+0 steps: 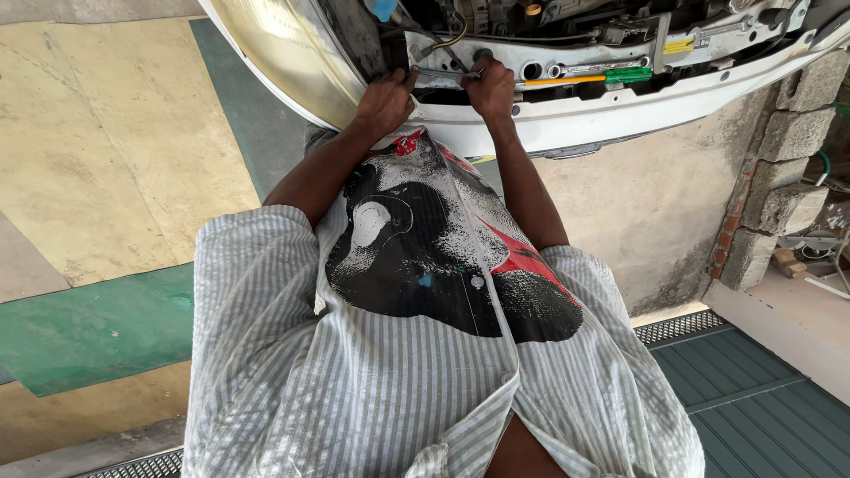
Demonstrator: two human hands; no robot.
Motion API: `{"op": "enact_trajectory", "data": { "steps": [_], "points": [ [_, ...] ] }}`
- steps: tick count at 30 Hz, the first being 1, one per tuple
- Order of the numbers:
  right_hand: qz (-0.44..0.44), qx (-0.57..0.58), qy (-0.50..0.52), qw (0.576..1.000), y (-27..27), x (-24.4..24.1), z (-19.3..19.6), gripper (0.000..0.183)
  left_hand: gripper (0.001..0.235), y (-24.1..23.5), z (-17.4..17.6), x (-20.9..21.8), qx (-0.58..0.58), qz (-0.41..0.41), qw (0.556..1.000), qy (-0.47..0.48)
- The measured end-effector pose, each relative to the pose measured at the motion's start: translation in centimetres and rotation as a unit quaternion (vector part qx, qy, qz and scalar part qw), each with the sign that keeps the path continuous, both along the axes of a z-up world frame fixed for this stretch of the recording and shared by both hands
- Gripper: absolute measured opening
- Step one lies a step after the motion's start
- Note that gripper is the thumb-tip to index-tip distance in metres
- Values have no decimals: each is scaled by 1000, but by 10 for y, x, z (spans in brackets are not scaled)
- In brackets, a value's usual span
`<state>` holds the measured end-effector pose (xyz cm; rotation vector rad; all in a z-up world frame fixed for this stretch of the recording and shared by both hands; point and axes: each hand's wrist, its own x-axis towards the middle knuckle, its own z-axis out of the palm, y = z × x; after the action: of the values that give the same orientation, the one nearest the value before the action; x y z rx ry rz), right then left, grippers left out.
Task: The person works on the engine bay of a white car with the hood open. They use a yellow-handled screwdriver and a green-handled screwdriver to tighten or loosen bolts and screws on the front frame and engine components. The person also handles a small metal bolt with their hands.
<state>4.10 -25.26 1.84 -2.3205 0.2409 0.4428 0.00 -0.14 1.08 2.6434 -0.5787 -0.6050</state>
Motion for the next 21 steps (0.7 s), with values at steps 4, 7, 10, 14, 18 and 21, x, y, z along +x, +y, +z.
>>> {"op": "enact_trajectory", "data": {
  "steps": [4, 7, 10, 14, 18, 21],
  "points": [
    [38, 49, 73, 995, 18, -54, -5, 25, 67, 3, 9, 3, -7, -10, 1000, 7],
    [74, 84, 72, 991, 45, -81, -13, 19, 70, 5, 10, 5, 4, -26, 999, 23],
    [61, 98, 152, 982, 43, -79, -10, 19, 71, 4, 11, 5, 18, -41, 998, 33],
    [67, 7, 104, 992, 18, -45, 8, 20, 69, 6, 13, 9, 15, -39, 999, 15],
    [-51, 122, 80, 988, 8, 3, 9, 25, 67, 2, 10, 1, 40, -46, 998, 20],
    [5, 75, -89, 993, 20, 27, 3, 25, 65, 6, 8, 0, 27, -42, 999, -7]
  ]
}}
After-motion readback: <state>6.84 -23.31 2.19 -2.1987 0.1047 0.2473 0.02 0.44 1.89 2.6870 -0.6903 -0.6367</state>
